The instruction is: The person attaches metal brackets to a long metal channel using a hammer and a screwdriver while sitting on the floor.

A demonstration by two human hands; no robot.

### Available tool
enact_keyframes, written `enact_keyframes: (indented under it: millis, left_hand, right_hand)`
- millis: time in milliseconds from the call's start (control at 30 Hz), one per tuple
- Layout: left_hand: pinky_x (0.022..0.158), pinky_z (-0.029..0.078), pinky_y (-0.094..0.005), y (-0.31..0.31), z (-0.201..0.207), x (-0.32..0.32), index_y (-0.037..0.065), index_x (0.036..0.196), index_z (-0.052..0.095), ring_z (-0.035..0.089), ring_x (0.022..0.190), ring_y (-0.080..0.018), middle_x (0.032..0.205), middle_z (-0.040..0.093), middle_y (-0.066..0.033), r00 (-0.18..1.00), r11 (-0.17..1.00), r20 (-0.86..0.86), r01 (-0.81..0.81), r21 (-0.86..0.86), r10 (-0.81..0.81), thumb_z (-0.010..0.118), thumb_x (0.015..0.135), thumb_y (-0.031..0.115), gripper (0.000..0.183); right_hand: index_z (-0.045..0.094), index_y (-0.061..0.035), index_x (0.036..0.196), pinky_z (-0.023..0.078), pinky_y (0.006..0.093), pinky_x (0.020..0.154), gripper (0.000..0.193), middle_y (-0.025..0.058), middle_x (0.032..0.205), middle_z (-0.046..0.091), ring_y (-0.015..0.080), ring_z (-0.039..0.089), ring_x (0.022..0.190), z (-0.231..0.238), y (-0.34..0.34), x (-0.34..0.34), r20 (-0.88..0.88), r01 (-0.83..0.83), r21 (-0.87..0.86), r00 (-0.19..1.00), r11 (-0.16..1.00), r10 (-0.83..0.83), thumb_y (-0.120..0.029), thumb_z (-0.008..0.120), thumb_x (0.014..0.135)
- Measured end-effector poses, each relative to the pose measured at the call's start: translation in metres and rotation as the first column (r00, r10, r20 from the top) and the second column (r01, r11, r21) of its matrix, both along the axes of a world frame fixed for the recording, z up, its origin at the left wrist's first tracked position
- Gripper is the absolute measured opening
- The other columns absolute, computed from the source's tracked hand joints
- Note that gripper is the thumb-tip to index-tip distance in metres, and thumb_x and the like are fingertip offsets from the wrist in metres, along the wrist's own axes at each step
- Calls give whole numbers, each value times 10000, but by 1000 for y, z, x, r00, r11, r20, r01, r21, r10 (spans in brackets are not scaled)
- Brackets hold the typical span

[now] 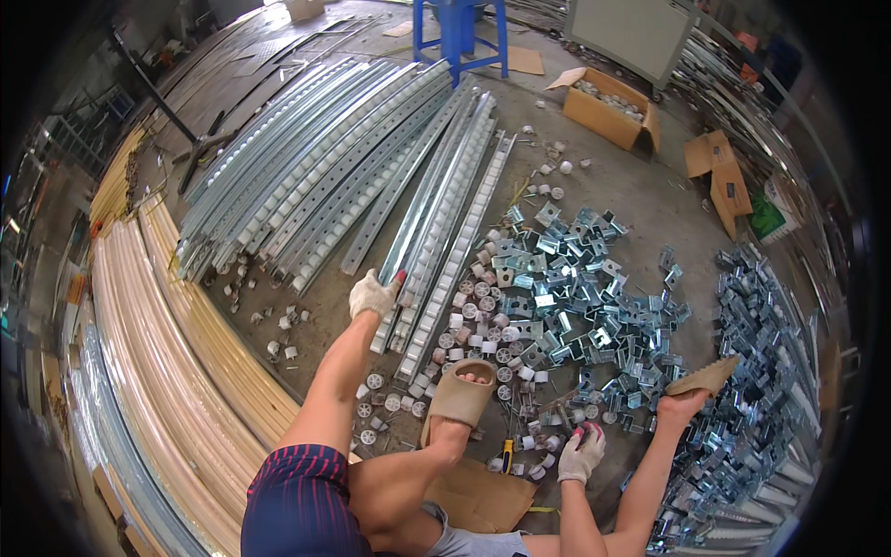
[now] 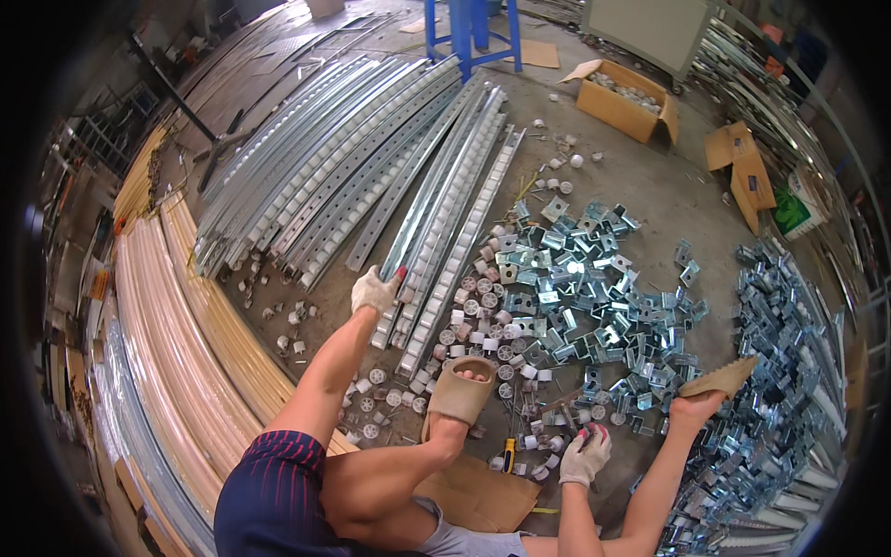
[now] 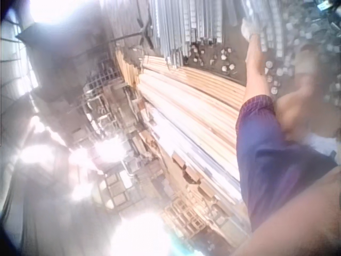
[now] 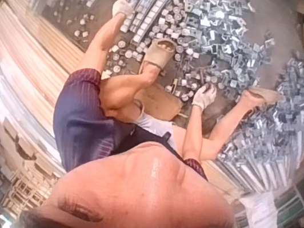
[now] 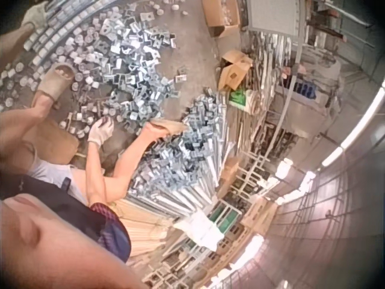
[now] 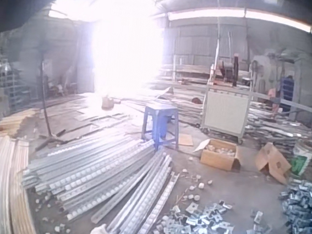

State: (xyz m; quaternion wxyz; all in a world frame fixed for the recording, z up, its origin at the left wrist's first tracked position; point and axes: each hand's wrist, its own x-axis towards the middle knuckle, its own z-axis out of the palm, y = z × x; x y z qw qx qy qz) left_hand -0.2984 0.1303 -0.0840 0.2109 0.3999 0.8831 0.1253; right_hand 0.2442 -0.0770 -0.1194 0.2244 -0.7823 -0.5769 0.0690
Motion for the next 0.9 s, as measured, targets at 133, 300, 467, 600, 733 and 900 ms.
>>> enact_keyframes:
  millis: [133,300,467,600,733,900]
  left_hand:
    - [929,558,-520,-54,-13,-11,-5,1283,653,711,1068,-462,1080,747,-288,992,991,-122,50,121,-36,671,902,681,785]
    - [884,571,-511,-140,14,-30,28,1249,665,731,991,-439,1011,759,-258,988,990,-71,140,11,-139,737,872,601,690]
    - [814,601,-410,-209,86,-44,25,1173,701,769,874,-307,934,776,-194,984,989,102,147,15,-148,867,761,413,590]
    - [738,589,-344,-288,114,-61,15,1113,720,711,770,-160,869,765,-88,947,999,316,51,13,-52,865,755,242,449]
    - [636,567,-310,-350,150,-52,0,1082,720,677,680,-132,837,742,-52,806,989,590,44,-143,50,864,765,147,377]
    - [744,544,-312,-386,156,-25,1,1189,656,652,844,-164,968,709,-90,803,941,596,183,-283,23,885,733,245,565]
  right_hand:
    - [663,-38,1200,478,509,1028,329,201,1269,632,427,598,1185,-5,-14,-15,-35,0,-43,999,999,-2,-120,684,881]
    - [669,-37,1197,484,514,1024,334,208,1280,627,432,600,1183,-16,-17,-17,-44,27,23,999,999,-26,-121,693,874]
    - [664,-37,1230,470,518,1039,361,205,1313,618,428,589,1212,-21,-8,-15,-56,59,-27,997,998,-60,-159,692,891]
    - [651,-44,1260,454,520,1057,387,199,1329,612,421,572,1240,-24,-4,-23,-33,74,-32,997,997,-75,-202,687,908]
    - [645,-53,1252,456,519,1041,367,189,1306,619,411,577,1220,-28,1,-19,-51,57,-49,997,997,-60,-203,678,918]
    - [667,-91,1213,477,523,1006,339,175,1267,646,402,605,1185,-14,11,-3,-89,55,1,994,998,-55,-225,705,904]
